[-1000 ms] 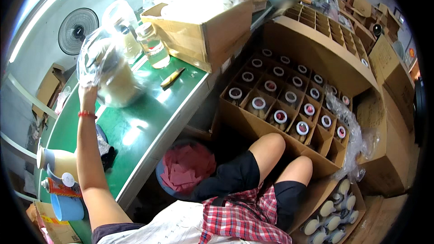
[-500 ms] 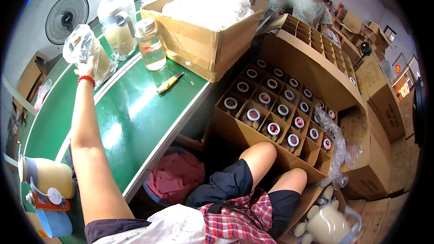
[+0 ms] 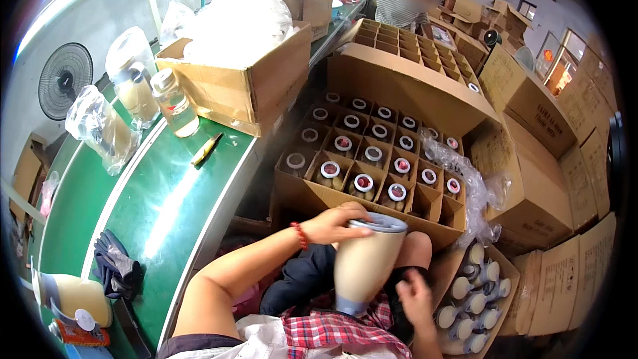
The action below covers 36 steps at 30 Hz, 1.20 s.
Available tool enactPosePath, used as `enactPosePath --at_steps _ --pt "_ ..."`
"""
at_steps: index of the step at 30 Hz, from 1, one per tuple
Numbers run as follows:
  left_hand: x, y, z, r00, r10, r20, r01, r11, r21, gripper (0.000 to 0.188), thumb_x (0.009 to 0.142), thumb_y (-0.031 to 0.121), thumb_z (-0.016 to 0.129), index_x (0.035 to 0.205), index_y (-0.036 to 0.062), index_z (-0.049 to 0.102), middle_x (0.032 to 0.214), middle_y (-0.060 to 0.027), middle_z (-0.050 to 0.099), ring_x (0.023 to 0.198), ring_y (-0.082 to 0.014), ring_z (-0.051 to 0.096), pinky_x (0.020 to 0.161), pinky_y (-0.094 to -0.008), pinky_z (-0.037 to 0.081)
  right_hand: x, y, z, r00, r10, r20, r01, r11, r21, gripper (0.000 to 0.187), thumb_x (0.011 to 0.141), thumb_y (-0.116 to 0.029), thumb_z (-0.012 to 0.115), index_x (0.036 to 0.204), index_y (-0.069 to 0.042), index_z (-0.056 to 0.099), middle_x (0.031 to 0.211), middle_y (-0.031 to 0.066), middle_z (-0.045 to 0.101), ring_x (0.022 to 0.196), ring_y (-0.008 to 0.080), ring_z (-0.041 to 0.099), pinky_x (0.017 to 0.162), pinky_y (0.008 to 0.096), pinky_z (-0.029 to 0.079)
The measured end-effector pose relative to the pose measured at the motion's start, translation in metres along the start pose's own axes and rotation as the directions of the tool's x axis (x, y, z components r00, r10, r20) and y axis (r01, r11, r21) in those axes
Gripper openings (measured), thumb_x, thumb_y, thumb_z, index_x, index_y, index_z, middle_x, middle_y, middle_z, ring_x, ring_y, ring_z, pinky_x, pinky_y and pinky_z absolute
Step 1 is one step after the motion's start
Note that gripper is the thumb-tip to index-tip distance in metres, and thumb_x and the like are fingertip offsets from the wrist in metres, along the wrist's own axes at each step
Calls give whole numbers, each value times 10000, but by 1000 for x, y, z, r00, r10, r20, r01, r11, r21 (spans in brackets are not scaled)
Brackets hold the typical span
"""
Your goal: The person places white circular gaskets into the openings of small jars arranged in a cardboard tray. Then the person picks up a beige container, inserts a jar into it, and secures a gray lid. The person repeats this process with additional jars and lids, placing finished units into plastic bags.
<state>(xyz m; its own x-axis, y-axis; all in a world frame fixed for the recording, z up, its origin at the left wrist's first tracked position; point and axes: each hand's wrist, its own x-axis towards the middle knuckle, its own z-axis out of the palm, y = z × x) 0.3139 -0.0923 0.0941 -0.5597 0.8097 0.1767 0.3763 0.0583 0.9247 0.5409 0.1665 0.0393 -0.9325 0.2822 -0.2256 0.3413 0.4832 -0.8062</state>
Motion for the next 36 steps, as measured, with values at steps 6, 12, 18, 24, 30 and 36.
enactPosePath --at_steps 6,12,18,24,30,36 --pt "72 1 50 990 70 -120 -54 990 132 488 1005 424 414 1215 13 570 1173 -194 575 1093 -346 568 930 -375 449 51 -119 -34 772 -624 -125 500 716 -487 395 918 -282 555 1170 19 593 1244 181 575 1163 353 523 995 417 393" --pt "84 -67 78 975 -210 75 154 391 -907 500 1018 429 375 1223 23 582 1315 -112 557 1161 -213 543 1006 -360 416 76 -124 -29 745 -664 -72 636 738 -226 358 934 -358 517 1044 -27 598 1063 131 608 1052 327 547 951 431 363" --pt "62 -2 29 985 172 23 -173 985 2 505 963 411 410 1181 -17 566 1362 -242 500 1217 -369 503 1026 -453 369 135 -45 -27 876 -478 60 227 519 824 483 1028 -356 252 807 -44 546 1132 143 592 1186 289 485 1067 415 331" --pt "103 91 79 930 131 342 -294 824 484 696 877 499 569 1331 -14 447 1383 -214 465 1193 -331 515 941 -463 413 190 -37 -8 792 -405 456 -380 258 888 447 1008 -380 353 909 -11 585 1112 155 602 1215 304 475 1061 430 364" --pt "107 -36 26 971 -76 -228 -28 908 -418 705 940 599 429 1373 44 457 1402 -177 470 1257 -280 485 1075 -450 348 141 -62 -54 931 -364 -30 316 763 563 481 1036 -390 323 1207 -6 556 1301 135 549 1259 227 465 1076 399 328" --pt "76 -73 52 996 68 54 -38 899 -437 824 954 623 308 1414 -60 275 1479 -248 325 1328 -354 388 1104 -455 290 147 -53 -43 913 -402 62 209 593 778 656 1007 -517 295 1406 -3 383 1436 170 428 1355 280 377 1140 394 249"
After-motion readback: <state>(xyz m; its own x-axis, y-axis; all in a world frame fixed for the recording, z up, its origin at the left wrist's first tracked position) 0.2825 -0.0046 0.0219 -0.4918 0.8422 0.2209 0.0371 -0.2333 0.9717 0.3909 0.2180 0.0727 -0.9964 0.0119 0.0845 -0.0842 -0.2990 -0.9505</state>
